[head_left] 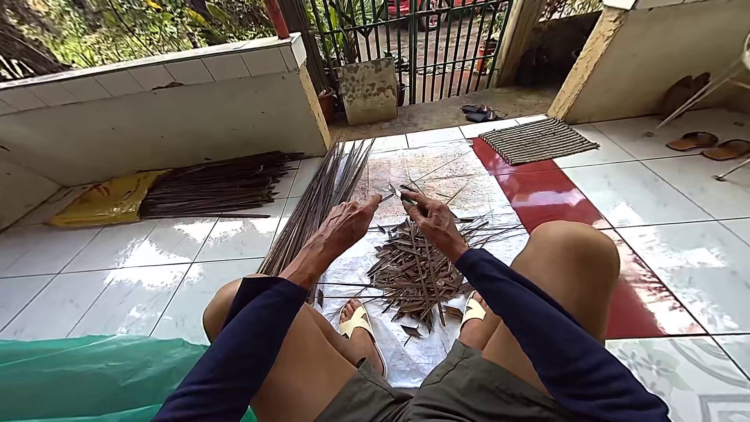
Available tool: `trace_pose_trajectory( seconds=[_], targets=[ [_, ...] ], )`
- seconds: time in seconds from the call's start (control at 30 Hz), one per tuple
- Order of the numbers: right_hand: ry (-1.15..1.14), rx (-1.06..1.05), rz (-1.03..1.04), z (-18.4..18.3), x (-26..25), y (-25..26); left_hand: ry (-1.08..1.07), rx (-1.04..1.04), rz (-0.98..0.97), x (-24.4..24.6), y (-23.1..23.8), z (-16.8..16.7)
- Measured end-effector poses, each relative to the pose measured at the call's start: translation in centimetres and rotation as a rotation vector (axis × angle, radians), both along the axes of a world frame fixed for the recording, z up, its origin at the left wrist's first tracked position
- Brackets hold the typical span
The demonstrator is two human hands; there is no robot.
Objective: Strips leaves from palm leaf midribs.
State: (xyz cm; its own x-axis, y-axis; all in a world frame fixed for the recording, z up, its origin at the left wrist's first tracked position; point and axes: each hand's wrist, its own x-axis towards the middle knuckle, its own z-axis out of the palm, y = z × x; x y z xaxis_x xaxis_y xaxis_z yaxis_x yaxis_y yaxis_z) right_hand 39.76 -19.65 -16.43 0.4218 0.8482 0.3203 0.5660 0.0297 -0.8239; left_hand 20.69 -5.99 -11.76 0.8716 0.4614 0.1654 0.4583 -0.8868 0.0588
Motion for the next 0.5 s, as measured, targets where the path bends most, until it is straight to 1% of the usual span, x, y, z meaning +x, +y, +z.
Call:
trace_pose_trajectory(
  seconds=[0.2, 0.5],
  targets=[
    [-0.002, -0.003, -0.068, 0.0, -0.2, 0.0, -0.007, -0.006, -0.017, 0.1, 0.3, -0.2],
    [0.058, 0.013, -0.117, -0.8, 1.6, 1.3, -0.002, -0.056, -0.021, 0.2, 0.1, 0.2]
  ],
)
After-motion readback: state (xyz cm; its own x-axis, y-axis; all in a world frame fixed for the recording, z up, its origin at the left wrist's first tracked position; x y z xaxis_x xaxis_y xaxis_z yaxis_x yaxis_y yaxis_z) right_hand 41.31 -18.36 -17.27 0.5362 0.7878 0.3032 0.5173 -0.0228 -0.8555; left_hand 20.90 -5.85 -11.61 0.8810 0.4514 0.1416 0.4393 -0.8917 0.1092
